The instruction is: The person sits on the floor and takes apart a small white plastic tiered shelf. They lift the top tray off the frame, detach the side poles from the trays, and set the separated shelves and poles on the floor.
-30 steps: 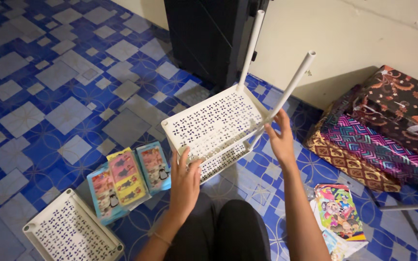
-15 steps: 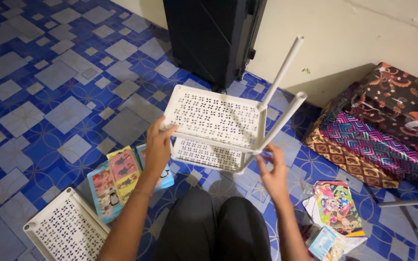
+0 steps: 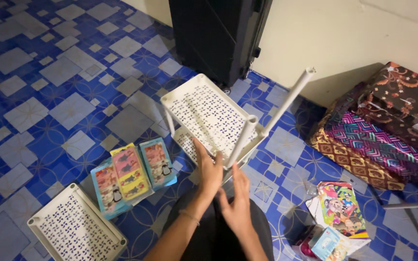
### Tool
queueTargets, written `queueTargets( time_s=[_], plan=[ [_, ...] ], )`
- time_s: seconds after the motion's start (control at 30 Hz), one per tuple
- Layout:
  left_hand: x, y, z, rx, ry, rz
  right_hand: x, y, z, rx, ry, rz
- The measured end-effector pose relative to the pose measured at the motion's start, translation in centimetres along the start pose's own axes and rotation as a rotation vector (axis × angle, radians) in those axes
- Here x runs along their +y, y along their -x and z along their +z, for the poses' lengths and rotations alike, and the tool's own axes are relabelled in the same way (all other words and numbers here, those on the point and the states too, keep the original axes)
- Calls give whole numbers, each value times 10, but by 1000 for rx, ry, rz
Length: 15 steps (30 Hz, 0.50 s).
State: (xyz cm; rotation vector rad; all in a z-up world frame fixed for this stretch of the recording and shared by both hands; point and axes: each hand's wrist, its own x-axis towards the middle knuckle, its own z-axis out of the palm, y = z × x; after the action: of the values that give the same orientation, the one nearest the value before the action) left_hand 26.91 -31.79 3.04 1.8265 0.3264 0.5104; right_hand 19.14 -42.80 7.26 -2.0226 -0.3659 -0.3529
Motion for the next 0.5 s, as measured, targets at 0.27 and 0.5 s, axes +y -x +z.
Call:
queueTargets(
  time_s=[0.27, 0.5],
  plan=[
    [-55, -68, -48, -278, -73, 134, -14, 8, 15, -24, -129, -12],
    [-51, -108, -93, -490, 83, 23, 18, -24, -17, 472, -186, 56]
  ],
)
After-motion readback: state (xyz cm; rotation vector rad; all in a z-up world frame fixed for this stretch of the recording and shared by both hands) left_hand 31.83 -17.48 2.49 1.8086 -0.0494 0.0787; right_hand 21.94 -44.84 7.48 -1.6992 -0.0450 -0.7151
